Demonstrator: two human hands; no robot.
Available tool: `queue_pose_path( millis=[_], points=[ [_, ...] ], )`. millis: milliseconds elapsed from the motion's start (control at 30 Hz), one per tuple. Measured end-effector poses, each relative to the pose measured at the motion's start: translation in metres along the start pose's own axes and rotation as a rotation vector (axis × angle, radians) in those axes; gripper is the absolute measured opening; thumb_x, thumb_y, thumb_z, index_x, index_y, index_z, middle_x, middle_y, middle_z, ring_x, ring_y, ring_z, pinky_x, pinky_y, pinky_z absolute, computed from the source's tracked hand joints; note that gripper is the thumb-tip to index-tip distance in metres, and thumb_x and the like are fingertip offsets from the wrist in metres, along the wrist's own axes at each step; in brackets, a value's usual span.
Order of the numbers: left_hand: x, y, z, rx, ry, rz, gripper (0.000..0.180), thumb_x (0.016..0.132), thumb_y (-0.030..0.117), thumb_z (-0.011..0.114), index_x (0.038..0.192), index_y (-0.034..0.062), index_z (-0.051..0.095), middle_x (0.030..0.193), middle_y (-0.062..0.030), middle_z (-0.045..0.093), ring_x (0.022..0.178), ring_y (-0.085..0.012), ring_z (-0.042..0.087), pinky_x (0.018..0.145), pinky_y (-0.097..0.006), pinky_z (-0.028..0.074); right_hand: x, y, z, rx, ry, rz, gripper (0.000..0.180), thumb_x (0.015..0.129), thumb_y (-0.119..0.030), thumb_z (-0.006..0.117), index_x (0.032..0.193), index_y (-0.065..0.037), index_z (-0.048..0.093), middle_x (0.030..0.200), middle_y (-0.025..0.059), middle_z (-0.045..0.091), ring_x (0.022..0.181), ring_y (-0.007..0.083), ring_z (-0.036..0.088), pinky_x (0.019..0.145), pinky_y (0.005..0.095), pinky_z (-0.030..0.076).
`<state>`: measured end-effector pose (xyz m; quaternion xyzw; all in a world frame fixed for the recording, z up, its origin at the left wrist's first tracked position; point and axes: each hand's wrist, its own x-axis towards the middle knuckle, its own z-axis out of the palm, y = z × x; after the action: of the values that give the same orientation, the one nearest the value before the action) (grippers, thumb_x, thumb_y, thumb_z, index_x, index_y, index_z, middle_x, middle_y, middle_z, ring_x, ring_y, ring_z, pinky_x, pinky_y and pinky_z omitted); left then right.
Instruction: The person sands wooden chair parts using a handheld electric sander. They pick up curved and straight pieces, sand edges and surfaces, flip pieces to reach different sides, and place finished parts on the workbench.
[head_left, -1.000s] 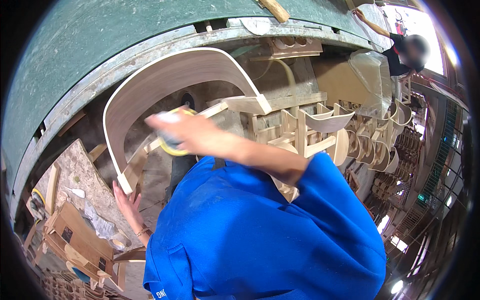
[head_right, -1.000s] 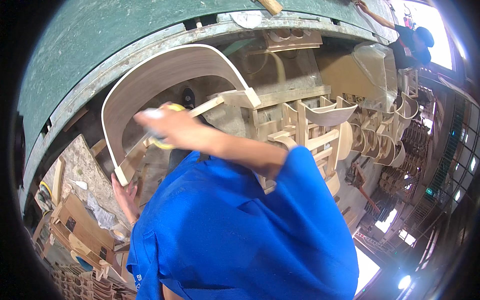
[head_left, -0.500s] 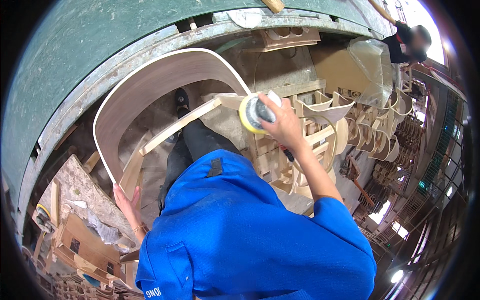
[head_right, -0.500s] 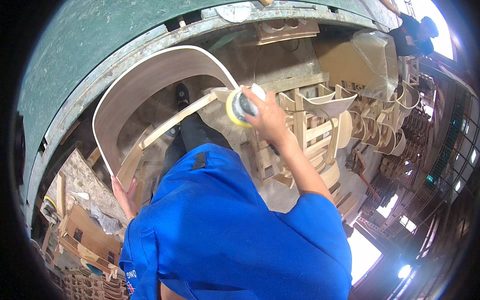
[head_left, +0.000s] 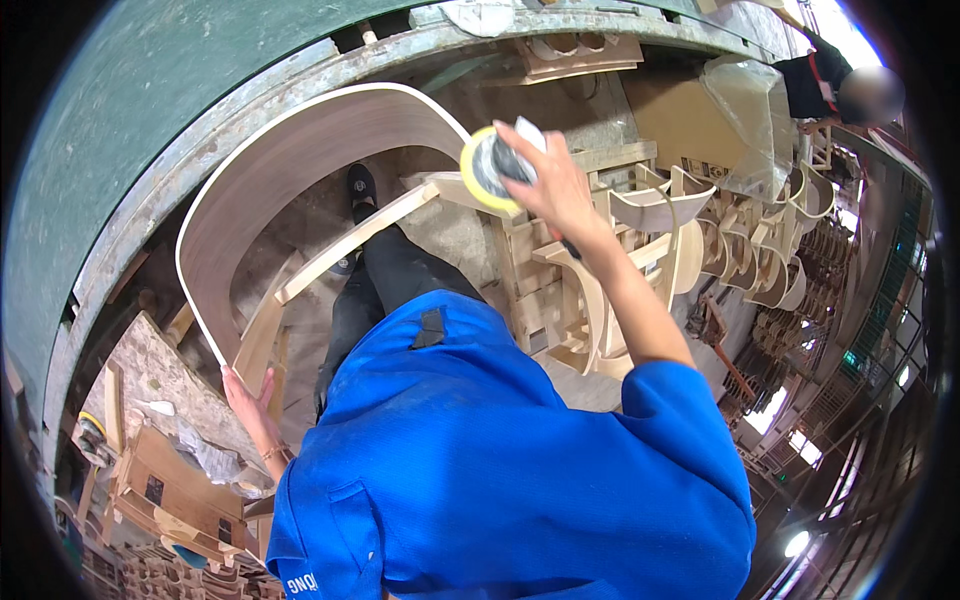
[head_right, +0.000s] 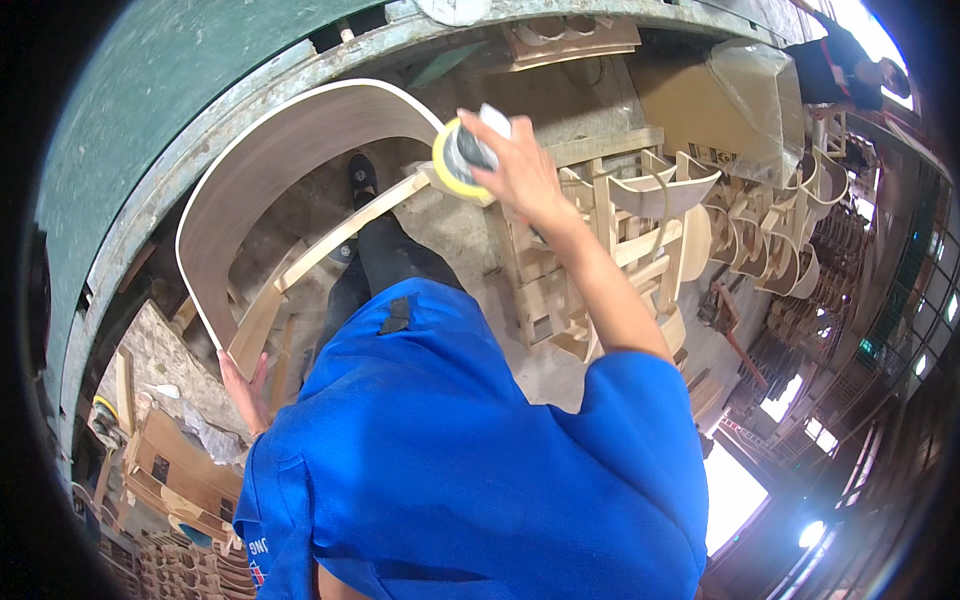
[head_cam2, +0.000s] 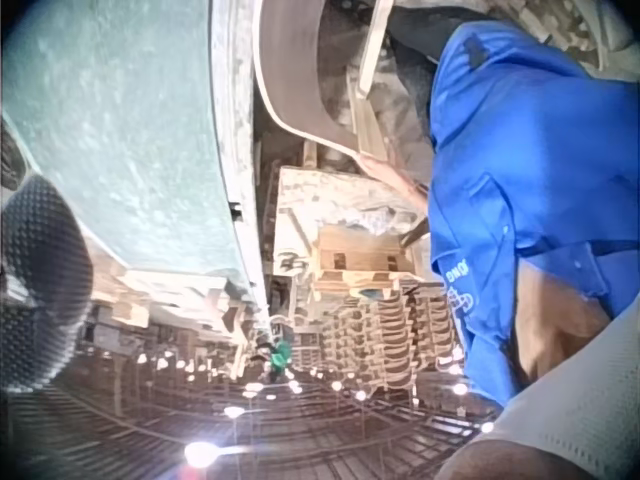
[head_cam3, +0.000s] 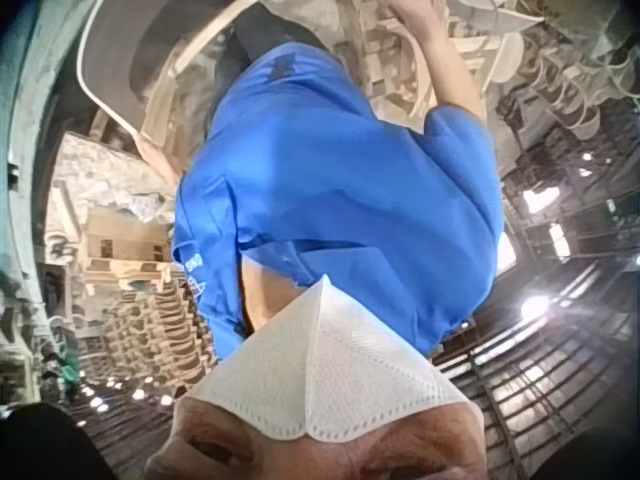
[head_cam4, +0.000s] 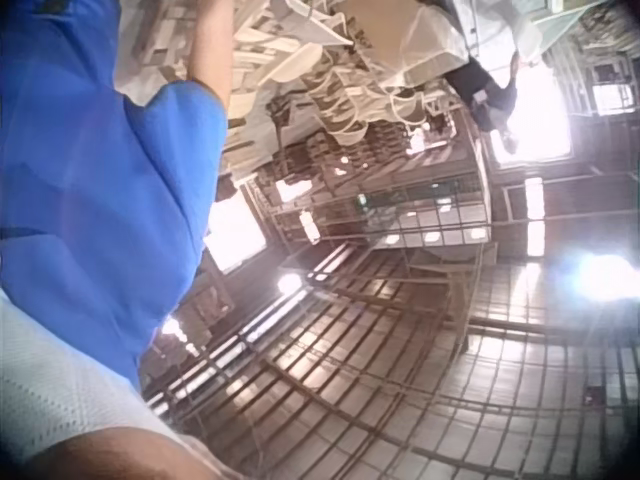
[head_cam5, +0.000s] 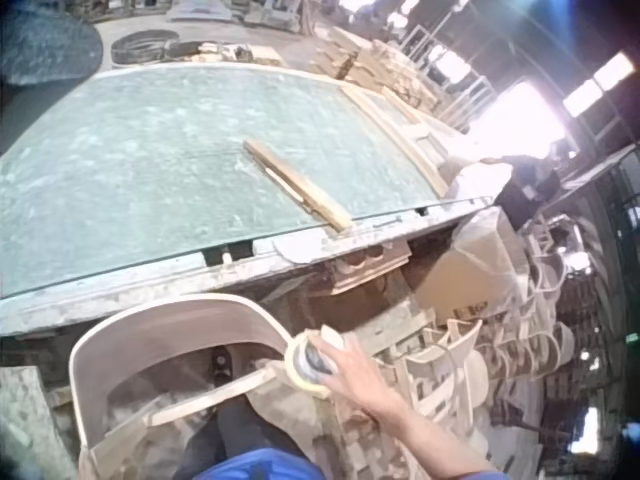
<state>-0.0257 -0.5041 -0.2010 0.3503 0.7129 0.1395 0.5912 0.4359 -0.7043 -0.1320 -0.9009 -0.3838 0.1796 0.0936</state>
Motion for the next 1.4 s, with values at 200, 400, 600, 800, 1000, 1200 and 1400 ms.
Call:
queue_pose_path(
  millis=[200,400,600,800,1000,1200,1400],
  points=[
    [0.005,-0.003,-0.002,-0.038,0.003,0.016,0.057,0.095,0.051,0.046,0.132,0.0064,0.043,0.127,-0.0095,0.051,0.087,-0.0282,0.066,0.078,-0.037,0.054,0.031,0.001,0.009,-0.048,-0.003,-0.112,0.066,0.072,-0.025,0.075,0.132,-0.037,0.050,0.104,0.0159,0.052,0.090,0.0336,0.060,0.075,0.0407,0.053],
    [0.009,-0.002,0.001,0.018,0.033,-0.027,0.056,0.095,0.051,0.046,0.131,0.0076,0.044,0.125,-0.0086,0.053,0.085,-0.0272,0.066,0.075,-0.036,0.055,0.040,0.000,0.014,-0.031,0.074,-0.152,0.066,0.072,-0.022,0.074,0.131,-0.039,0.050,0.102,0.0155,0.050,0.086,0.0345,0.061,0.074,0.0420,0.053],
    [0.017,-0.012,-0.008,0.012,0.041,-0.008,0.054,0.095,0.050,0.047,0.128,0.0076,0.047,0.119,-0.0092,0.055,0.087,-0.0285,0.065,0.075,-0.037,0.056,0.040,-0.004,0.020,-0.017,0.062,-0.169,0.070,0.071,-0.021,0.074,0.133,-0.041,0.048,0.103,0.0154,0.049,0.090,0.0348,0.060,0.073,0.0422,0.053],
    [0.023,-0.012,-0.008,-0.004,0.036,-0.007,0.053,0.094,0.051,0.048,0.126,0.0079,0.048,0.121,-0.0075,0.054,0.090,-0.0279,0.064,0.073,-0.036,0.056,0.031,0.001,0.024,-0.011,0.079,-0.168,0.067,0.072,-0.027,0.075,0.132,-0.040,0.049,0.104,0.0156,0.049,0.087,0.0339,0.060,0.073,0.0419,0.053],
    [0.023,-0.012,-0.004,0.003,0.035,0.004,0.057,0.093,0.052,0.048,0.128,0.0081,0.047,0.121,-0.0077,0.055,0.087,-0.0275,0.065,0.071,-0.035,0.056,0.053,0.015,0.000,-0.226,0.198,-0.097,0.075,0.073,-0.023,0.074,0.137,-0.041,0.040,0.107,0.0185,0.048,0.086,0.0359,0.061,0.072,0.0444,0.054],
    [0.016,-0.008,-0.003,0.007,0.045,-0.028,0.057,0.094,0.052,0.047,0.131,0.0092,0.046,0.121,-0.0070,0.056,0.083,-0.0282,0.066,0.069,-0.034,0.056,-0.018,0.001,-0.019,-0.151,-0.137,0.039,0.072,0.072,-0.024,0.073,0.136,-0.041,0.044,0.102,0.0192,0.049,0.088,0.0384,0.060,0.077,0.0442,0.052],
    [0.016,-0.006,-0.002,0.011,0.054,0.002,0.051,0.094,0.052,0.047,0.123,0.0093,0.051,0.109,-0.0081,0.061,0.074,-0.0261,0.067,0.066,-0.032,0.055,-0.047,-0.005,-0.028,-0.054,-0.169,0.156,0.069,0.074,-0.025,0.074,0.136,-0.039,0.046,0.100,0.0184,0.050,0.094,0.0364,0.058,0.084,0.0433,0.049]
  ],
)
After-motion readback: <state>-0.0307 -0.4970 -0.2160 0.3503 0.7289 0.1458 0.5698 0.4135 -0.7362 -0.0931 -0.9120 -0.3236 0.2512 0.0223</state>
